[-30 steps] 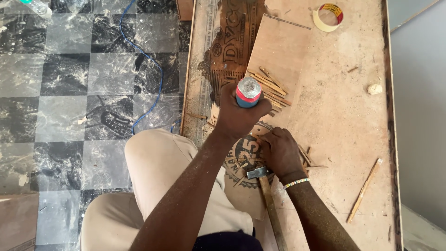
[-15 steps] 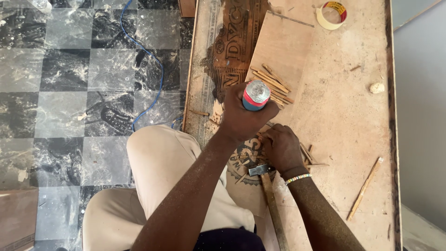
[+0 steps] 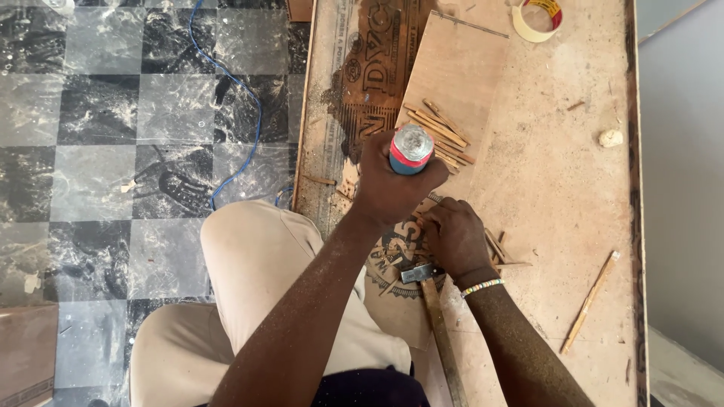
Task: The person sits at a workbench holding a cylindrical container in one hand and uses a chisel and hammer to split small wooden dowel sticks into shorter pieces, one at a time, placing the split pieces in a pile on the bench.
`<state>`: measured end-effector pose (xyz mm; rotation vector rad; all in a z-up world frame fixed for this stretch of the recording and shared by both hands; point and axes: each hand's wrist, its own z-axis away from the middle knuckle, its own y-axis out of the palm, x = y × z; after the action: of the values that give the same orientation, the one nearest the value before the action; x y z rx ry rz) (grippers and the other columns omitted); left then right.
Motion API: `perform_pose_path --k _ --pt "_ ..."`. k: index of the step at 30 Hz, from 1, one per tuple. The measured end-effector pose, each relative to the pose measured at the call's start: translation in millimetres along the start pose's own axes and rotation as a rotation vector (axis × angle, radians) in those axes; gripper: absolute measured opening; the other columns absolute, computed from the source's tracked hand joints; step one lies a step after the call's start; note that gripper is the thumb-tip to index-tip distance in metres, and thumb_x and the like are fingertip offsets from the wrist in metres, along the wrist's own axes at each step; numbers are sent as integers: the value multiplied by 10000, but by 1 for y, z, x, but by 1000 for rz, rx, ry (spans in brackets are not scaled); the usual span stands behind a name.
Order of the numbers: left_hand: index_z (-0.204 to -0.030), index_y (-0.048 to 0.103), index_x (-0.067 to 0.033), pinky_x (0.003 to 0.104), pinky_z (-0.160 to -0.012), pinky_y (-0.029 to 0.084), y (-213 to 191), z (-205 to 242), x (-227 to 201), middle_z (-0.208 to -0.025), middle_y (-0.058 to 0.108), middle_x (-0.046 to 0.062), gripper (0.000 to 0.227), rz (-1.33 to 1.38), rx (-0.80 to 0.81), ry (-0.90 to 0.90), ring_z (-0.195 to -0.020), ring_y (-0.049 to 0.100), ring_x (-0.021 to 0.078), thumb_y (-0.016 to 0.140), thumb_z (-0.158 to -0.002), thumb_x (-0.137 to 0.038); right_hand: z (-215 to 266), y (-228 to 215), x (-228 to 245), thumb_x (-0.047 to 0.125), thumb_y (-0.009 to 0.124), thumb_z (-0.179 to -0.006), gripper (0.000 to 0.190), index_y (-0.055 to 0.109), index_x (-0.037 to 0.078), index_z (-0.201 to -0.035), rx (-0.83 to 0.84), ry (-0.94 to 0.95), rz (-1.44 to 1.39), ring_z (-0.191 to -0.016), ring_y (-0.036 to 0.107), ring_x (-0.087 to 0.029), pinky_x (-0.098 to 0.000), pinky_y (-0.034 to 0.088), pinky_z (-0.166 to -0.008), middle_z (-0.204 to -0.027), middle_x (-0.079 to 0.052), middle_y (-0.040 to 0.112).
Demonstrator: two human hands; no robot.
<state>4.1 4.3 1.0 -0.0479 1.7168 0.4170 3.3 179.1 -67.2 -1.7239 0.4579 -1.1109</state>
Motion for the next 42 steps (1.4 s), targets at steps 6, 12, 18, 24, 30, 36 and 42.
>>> perform_pose_path --k 6,12,18,24,30,36,42 --pt "-699 626 -53 276 -588 531 -1 0 -6 -675 645 -27 159 -26 13 -13 -649 609 44 764 -777 -41 1 -1 2 121 750 -834 78 725 53 -806 2 12 -1 -861 632 -325 -449 533 -786 -866 -99 655" --pt "-704 659 -41 287 -599 548 -3 -1 -2 -686 693 16 137 23 38 6 -641 654 74 729 -821 -29 2 0 1 122 763 -833 91 725 52 -788 0 10 -1 -853 636 -319 -444 534 -775 -853 -96 655" --pt "-733 663 -46 278 -619 565 -1 1 1 -713 687 -9 114 -15 31 -16 -680 660 60 765 -783 -36 2 0 0 114 758 -834 84 723 49 -793 0 17 -10 -845 639 -309 -435 539 -781 -854 -90 658" --pt "-747 620 -44 277 -614 536 2 3 8 -697 633 -24 160 -31 12 47 -670 611 50 770 -800 -36 5 -10 9 141 770 -819 181 728 46 -968 -1 69 -49 -944 642 -328 -440 533 -845 -976 -126 679" --pt "-745 633 -34 277 -607 533 2 2 7 -695 654 -27 125 65 -6 -4 -657 613 48 723 -830 -22 114 -17 -12 378 748 -868 481 618 1 -1138 17 236 89 -940 651 -305 -443 546 -850 -1000 -172 668" --pt "-731 597 -45 258 -602 506 6 7 8 -677 616 -45 175 -36 23 112 -676 575 20 751 -808 -16 255 19 -7 413 806 -835 438 641 120 -1115 408 559 -43 -743 722 -252 -397 555 -663 -780 -83 744" --pt "-717 580 -47 259 -586 457 8 8 6 -668 568 -61 196 -6 98 95 -661 530 21 730 -836 -6 251 9 -27 212 789 -871 335 614 7 -1070 340 1160 -971 -437 390 -178 -352 302 -403 -583 -67 469"
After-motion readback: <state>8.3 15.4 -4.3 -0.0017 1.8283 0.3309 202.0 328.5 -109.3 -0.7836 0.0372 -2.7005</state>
